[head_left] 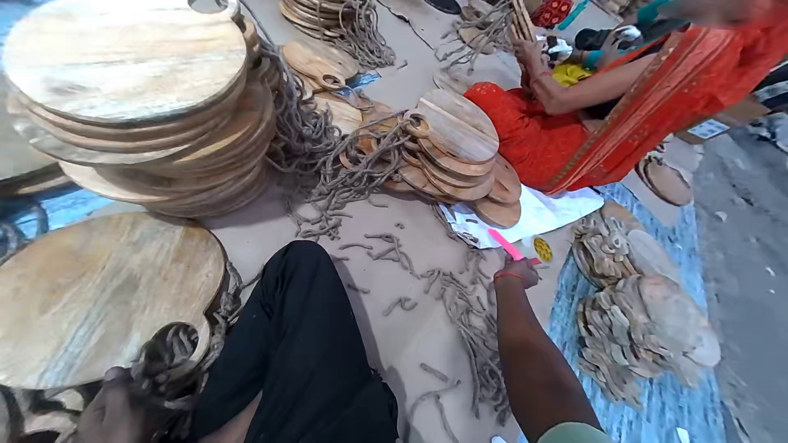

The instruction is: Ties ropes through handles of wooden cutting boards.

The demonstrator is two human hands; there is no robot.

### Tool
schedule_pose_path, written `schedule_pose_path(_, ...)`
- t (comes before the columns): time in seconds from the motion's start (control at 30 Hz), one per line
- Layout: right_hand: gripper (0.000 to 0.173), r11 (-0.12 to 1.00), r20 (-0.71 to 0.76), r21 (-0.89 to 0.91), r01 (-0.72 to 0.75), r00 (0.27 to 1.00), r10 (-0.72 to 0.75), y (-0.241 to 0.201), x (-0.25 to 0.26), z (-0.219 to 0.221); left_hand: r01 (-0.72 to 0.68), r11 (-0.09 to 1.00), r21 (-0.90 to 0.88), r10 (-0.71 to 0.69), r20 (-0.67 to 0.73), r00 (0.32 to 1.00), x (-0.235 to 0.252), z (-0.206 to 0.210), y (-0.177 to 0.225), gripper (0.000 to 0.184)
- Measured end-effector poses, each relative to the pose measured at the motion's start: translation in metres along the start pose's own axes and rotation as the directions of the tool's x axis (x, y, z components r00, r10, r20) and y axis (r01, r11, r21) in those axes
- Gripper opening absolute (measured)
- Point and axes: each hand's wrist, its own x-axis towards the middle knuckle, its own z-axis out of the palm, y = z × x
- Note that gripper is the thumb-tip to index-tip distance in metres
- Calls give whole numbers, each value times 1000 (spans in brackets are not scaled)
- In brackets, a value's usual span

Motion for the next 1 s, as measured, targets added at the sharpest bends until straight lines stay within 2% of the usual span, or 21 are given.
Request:
schedule_pose_path(0.03, 42, 992, -60, -122, 19, 998, -27, -1, 2, -7, -1, 1000, 0, 1, -4, 1000, 0, -1, 0, 49)
schedule_pose_path(0.07, 39, 943, -73, -331, 34, 995, -61, -2, 5, -17, -1, 1000, -4, 1, -10, 1000, -1, 0, 1, 49)
schedule_pose_path(0.13, 39, 681, 61, -725, 100, 995, -81, -1, 16, -35, 3, 1000, 4, -3, -10, 1000, -2, 2, 3, 48)
schedule_pose_path(0.17, 40, 596, 110, -793, 131, 991, -72, 2, 20, -40, 3, 1000, 13, -3, -6, 1000, -2, 3, 2, 47)
schedule_pose_path(0.2, 39, 632, 113, -763, 138, 990, -80, 6, 21, -41, 3, 1000, 24, -3, -1, 1000, -2, 4, 2, 47)
schedule_pose_path(0.23, 35, 761, 85, -636, 131, 991, -99, 11, 21, -40, 1, 999, 38, -1, 0, 1000, -2, 5, 3, 46)
schedule_pose_path(0.27, 33, 896, 67, -428, 122, 992, -103, 16, 21, -36, -3, 999, 47, 3, 1, 1000, -3, 5, 3, 46)
schedule_pose_path(0.33, 35, 984, 99, -150, 97, 992, -83, 22, 22, -24, -9, 999, 38, 9, 2, 1000, -1, 5, 3, 46)
schedule_pose_path(0.53, 43, 989, 127, 149, 6, 992, -25, 14, 4, 0, -24, 1000, 9, 24, -26, 999, -3, 3, 4, 46)
schedule_pose_path(0.8, 41, 983, 260, 181, 34, 962, -81, 7, 20, 4, -8, 1000, 26, 9, -18, 1000, -2, 5, 1, 44)
schedule_pose_path(1.0, 39, 965, 270, 261, 30, 957, -103, 4, 22, 15, -9, 1000, 17, 9, -30, 1000, -3, 6, 3, 44)
